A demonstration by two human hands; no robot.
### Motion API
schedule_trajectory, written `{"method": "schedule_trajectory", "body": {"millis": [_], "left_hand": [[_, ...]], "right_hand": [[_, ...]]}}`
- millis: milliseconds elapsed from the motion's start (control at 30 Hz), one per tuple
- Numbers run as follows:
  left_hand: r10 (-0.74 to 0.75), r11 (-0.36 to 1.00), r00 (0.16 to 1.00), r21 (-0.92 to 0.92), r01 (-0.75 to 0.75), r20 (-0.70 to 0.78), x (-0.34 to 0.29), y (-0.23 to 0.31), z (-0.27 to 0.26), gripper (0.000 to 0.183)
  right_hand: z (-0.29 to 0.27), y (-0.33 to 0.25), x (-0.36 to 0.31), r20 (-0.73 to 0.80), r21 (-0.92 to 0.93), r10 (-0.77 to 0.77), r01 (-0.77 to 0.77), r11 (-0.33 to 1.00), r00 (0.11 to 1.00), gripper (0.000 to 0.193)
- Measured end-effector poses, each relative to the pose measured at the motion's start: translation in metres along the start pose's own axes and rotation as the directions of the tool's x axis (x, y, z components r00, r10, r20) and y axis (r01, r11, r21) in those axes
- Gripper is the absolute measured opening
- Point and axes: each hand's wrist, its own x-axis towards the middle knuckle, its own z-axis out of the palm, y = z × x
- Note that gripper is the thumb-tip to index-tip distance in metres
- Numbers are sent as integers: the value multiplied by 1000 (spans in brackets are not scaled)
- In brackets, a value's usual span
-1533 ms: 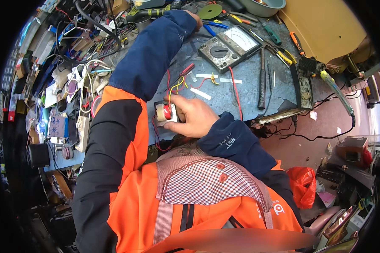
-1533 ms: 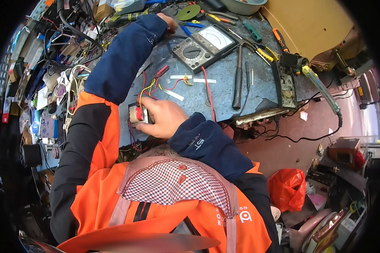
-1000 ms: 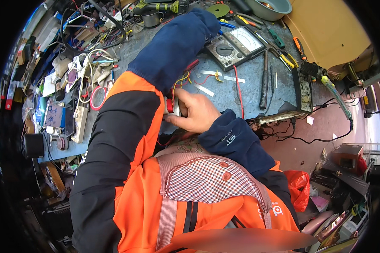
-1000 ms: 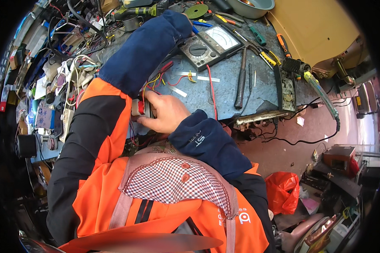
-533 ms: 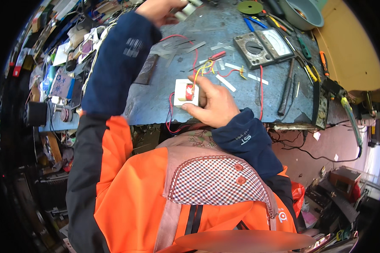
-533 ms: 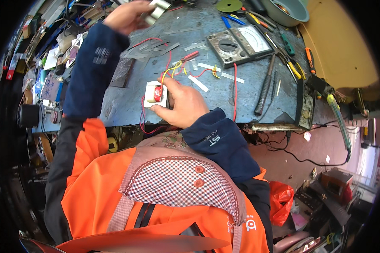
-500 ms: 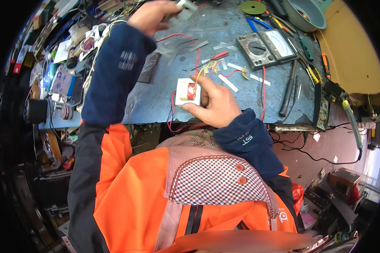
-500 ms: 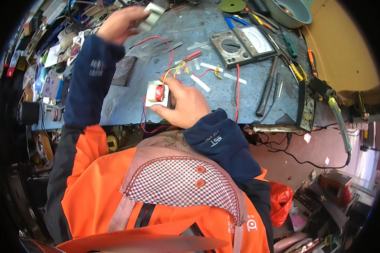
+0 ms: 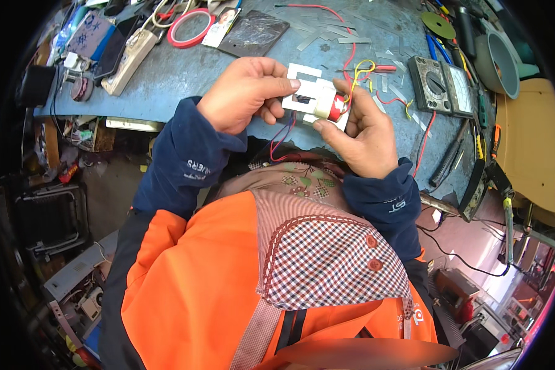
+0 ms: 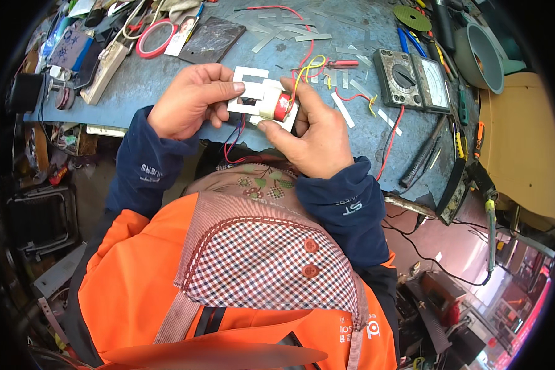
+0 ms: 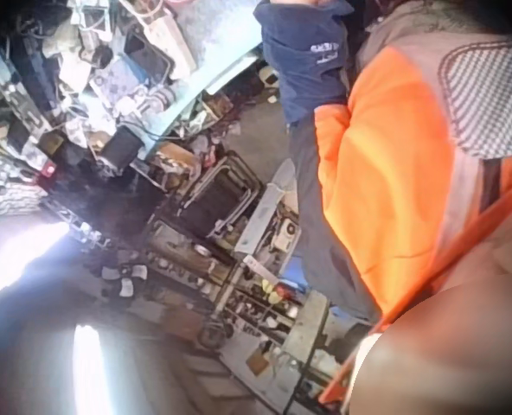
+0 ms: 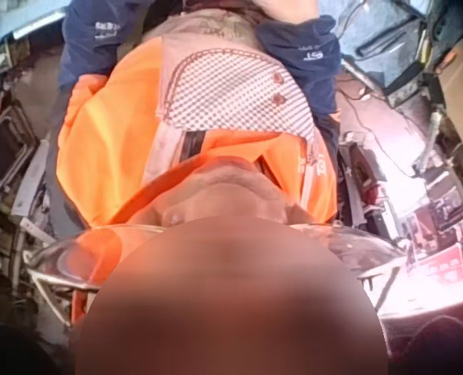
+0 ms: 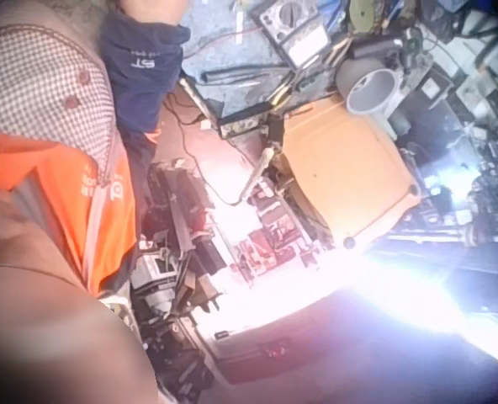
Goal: The person assembles a small white plastic housing with a red cylindrical component and wires. They insert a metal heat sink into the housing, then use a screwdriver to tighten screws securing the assembly. The person repeatedly adjusts the wires and housing during the process.
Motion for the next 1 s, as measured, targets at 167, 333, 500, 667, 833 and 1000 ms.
{"method": "schedule_trajectory", "body": {"millis": [167,333,500,667,833,1000], "left_hand": [[-50,999,994,-16,52,101,6,-5,-10,20],[-70,998,988,14,69,136,9,-1,-10,21],[-74,996,988,49,68,136,11,-1,-11,22],[-54,992,997,121,46,63,7,-3,-2,23],[-52,984,997,172,42,57,8,5,8,24],[-110,891,986,451,40,129,8,18,9,33]], "right_hand": [[-4,-3,4,46,-80,4,0,997,999,70],[-10,-6,3,75,-103,29,-22,994,997,72],[-12,-12,4,86,-156,48,-35,987,995,73],[-10,-15,4,95,-155,81,-65,986,992,73],[-19,-12,6,156,-190,77,-47,981,985,73],[-16,-55,11,242,-403,247,-135,905,938,75]]}}
